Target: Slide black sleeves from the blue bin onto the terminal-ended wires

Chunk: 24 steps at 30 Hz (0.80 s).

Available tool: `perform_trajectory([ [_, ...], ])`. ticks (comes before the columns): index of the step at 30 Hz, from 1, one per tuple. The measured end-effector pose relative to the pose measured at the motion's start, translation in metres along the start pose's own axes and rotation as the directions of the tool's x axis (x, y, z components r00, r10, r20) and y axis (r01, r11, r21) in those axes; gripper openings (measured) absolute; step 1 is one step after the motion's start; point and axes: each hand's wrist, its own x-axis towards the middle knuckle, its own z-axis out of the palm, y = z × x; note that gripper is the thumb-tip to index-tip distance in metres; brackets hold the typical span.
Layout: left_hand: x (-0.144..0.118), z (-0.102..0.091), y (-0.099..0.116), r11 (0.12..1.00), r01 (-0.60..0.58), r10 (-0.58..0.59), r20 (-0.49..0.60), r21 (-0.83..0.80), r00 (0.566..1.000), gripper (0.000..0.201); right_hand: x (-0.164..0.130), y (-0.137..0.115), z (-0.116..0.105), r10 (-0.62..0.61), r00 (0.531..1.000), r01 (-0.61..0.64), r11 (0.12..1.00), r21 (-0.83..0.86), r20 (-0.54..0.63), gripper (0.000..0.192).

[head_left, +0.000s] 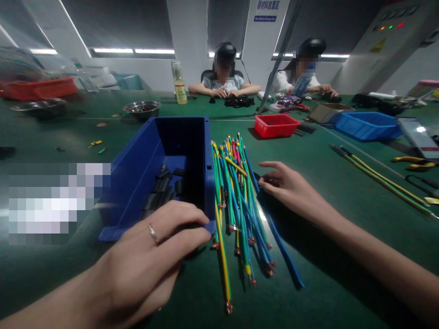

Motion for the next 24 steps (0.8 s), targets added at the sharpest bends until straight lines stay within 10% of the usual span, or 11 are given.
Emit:
perform_trajectory([
  [7, -0.002, -0.004, 0.006, 0.998, 0.056, -0.055, -0.231, 0.0, 0.971, 0.029, -0.009, -0.003, 0.005, -0.167, 0.986, 0.164, 0.959, -0.232, 0.007, 0.039],
  [17, 0.011, 0.004, 0.002, 0.98, 0.104, -0.12, -0.09, -0.17, 0.989, 0.016, 0.007, 0.041, -0.037, -0.159, 0.987, 0.114, 0.819, -0.562, -0.031, 0.052],
  [24, 0.006, 0.004, -0.002, 0.978, 0.174, -0.181, -0.049, -0.119, 0.982, 0.01, 0.007, 0.049, -0.053, -0.006, 0.988, -0.112, 0.66, -0.743, -0.154, 0.021],
])
